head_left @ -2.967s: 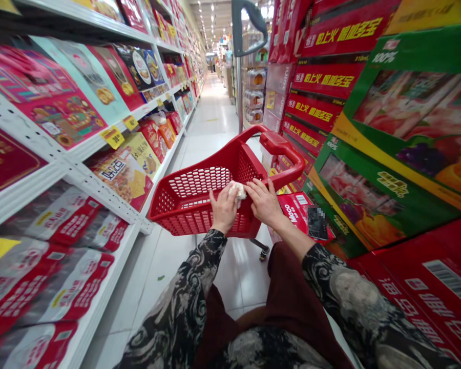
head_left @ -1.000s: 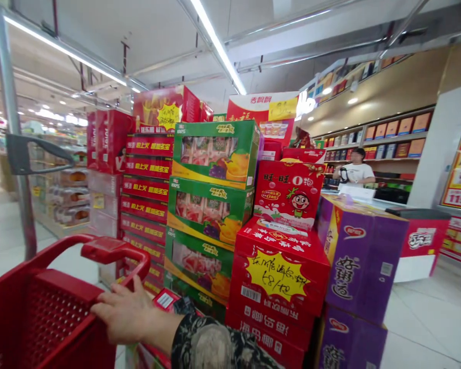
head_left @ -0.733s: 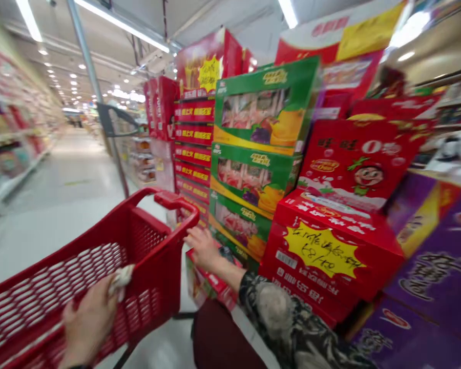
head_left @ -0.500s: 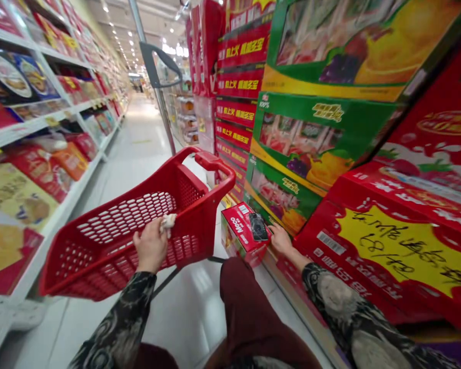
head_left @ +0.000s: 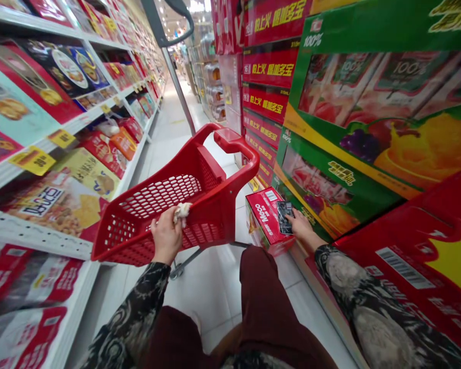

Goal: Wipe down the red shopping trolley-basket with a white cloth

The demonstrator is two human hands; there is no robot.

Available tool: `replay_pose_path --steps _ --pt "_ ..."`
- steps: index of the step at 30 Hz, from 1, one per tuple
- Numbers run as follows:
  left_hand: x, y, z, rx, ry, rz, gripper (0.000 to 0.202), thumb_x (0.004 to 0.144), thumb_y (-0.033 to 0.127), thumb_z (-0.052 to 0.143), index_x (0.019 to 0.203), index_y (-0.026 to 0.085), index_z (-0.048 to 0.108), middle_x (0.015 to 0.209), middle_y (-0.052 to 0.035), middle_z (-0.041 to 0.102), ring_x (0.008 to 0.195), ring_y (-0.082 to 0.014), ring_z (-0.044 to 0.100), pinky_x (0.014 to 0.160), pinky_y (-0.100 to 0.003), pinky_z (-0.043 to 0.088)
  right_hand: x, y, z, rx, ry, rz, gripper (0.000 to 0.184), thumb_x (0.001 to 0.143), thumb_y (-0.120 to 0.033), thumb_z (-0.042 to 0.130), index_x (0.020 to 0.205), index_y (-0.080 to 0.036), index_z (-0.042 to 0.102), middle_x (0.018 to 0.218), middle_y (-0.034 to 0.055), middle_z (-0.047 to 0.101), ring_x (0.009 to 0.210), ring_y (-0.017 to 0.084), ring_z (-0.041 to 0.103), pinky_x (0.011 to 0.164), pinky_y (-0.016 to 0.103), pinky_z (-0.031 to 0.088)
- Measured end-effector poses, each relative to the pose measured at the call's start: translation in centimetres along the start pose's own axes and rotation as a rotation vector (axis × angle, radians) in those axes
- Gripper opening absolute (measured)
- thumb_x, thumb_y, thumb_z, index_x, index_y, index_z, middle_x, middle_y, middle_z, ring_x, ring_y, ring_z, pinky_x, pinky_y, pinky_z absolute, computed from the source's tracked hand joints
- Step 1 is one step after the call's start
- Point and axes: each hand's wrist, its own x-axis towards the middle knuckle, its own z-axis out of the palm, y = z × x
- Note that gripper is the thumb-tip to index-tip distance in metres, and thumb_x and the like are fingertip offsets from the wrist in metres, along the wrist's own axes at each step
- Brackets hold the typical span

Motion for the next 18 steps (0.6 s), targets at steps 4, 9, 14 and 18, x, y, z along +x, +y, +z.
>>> replay_pose_path --steps 4,9,14,18 --pt "-0.1 0.0 0.0 -0.002 0.008 0.008 0.033 0.084 0.025 0.04 0.113 0.019 0.054 0.114 -0.0099 0.062 0.106 -0.0241 0.053 0.101 -0.046 0.028 1.3 -0.3 -0.5 0.007 0.074 0.064 0.057 0.08 -0.005 0.039 0.135 -0.015 0.043 0.145 0.0199 0.031 0.126 0.029 0.041 0.1 0.041 0.035" --pt "-0.1 -0.2 0.2 -0.014 0.028 0.022 0.032 0.084 0.026 0.04 0.112 0.021 0.054 0.112 -0.0093 0.063 0.106 -0.0236 0.055 0.101 -0.046 0.028 -1.6 -3.2 -0.9 0.13 0.24 -0.043 0.053 0.075 -0.003 0.037 0.125 -0.01 0.053 0.134 0.0193 0.047 0.12 0.026 0.048 0.1 0.039 0.039" --pt "1.0 3.3 0.3 -0.066 0.006 0.102 0.031 0.085 0.025 0.04 0.113 0.021 0.054 0.116 -0.0094 0.063 0.107 -0.0233 0.056 0.105 -0.049 0.021 -5.9 -14.3 -6.5 0.374 0.513 -0.636 0.047 0.074 -0.006 0.04 0.116 -0.016 0.06 0.128 0.0115 0.054 0.12 0.021 0.048 0.102 0.04 0.039" --pt "2.0 6.3 0.4 -0.085 -0.022 0.196 0.035 0.087 0.025 0.04 0.119 0.023 0.051 0.121 -0.0079 0.061 0.112 -0.0224 0.054 0.108 -0.05 0.018 -5.5 -24.0 -13.4 0.371 0.659 -0.671 0.046 0.081 -0.01 0.039 0.124 -0.018 0.053 0.139 0.0086 0.045 0.132 0.022 0.034 0.111 0.047 0.022"
